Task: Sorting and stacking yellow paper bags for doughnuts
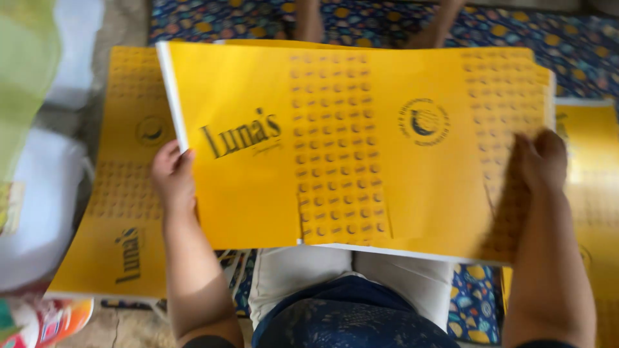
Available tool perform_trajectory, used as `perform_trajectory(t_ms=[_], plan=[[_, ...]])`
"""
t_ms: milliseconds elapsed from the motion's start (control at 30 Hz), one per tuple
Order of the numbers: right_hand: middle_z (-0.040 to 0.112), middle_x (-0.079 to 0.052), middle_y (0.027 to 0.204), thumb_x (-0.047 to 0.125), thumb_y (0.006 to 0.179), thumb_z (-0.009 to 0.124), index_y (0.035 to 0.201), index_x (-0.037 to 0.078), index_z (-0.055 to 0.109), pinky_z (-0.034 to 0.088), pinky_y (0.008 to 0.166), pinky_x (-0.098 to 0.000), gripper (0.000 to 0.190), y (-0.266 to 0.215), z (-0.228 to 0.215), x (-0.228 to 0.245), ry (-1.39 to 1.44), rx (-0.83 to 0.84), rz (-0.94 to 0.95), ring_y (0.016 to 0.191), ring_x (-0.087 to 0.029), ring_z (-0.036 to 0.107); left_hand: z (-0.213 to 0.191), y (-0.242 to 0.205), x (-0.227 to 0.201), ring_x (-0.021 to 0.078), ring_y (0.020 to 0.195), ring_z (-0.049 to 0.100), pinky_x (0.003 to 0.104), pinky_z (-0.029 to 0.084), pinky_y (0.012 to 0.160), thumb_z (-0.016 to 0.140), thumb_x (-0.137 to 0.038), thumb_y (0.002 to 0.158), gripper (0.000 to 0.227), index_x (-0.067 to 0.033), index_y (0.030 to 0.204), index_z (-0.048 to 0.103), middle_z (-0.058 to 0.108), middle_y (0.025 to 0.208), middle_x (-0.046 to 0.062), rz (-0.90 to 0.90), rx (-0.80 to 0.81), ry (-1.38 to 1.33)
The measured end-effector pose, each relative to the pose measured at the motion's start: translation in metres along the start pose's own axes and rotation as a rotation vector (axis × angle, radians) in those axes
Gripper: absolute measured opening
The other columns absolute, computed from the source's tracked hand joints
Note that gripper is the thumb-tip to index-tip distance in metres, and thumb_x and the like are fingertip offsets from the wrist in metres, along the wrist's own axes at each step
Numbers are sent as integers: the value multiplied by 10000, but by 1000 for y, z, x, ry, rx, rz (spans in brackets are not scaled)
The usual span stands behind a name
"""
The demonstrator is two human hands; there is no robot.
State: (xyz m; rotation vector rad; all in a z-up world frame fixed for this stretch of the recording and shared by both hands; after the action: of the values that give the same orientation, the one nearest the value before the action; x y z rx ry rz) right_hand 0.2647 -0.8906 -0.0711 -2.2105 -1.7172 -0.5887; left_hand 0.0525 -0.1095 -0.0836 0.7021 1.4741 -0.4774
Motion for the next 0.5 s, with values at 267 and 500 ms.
perform_trajectory(t_ms=[267, 500], plan=[[702, -111, 1182, 568, 991, 925, 1286, 138, 647, 580, 596, -398, 591, 36, 13, -101, 159, -182, 167, 876, -239, 714, 15, -8, -25, 146, 925, 731, 254, 594, 877, 746, 31, 900, 287, -28, 1168, 665, 771, 1059, 125, -46, -42, -180], [537, 26, 1088, 584, 1258, 496, 1164, 312, 477, 438, 723, -437, 288, 42, 40, -126, 396, 199, 259, 919, -188, 558, 13, -11, -47, 141, 902, 707, 273, 599, 900, 737, 60, 914, 254, -35, 1141, 678, 749, 989, 95, -19, 63, -259]])
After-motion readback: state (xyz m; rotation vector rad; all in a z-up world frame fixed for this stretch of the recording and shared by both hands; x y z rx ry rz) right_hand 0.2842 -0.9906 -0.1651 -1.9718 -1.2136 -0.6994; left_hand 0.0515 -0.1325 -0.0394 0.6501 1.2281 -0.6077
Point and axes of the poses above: each hand's wrist, its own y-axis towards the middle knuckle, its own z-axis out of the palm, x = y × z, the point moved 4 cm from there along y, towards the middle knuckle
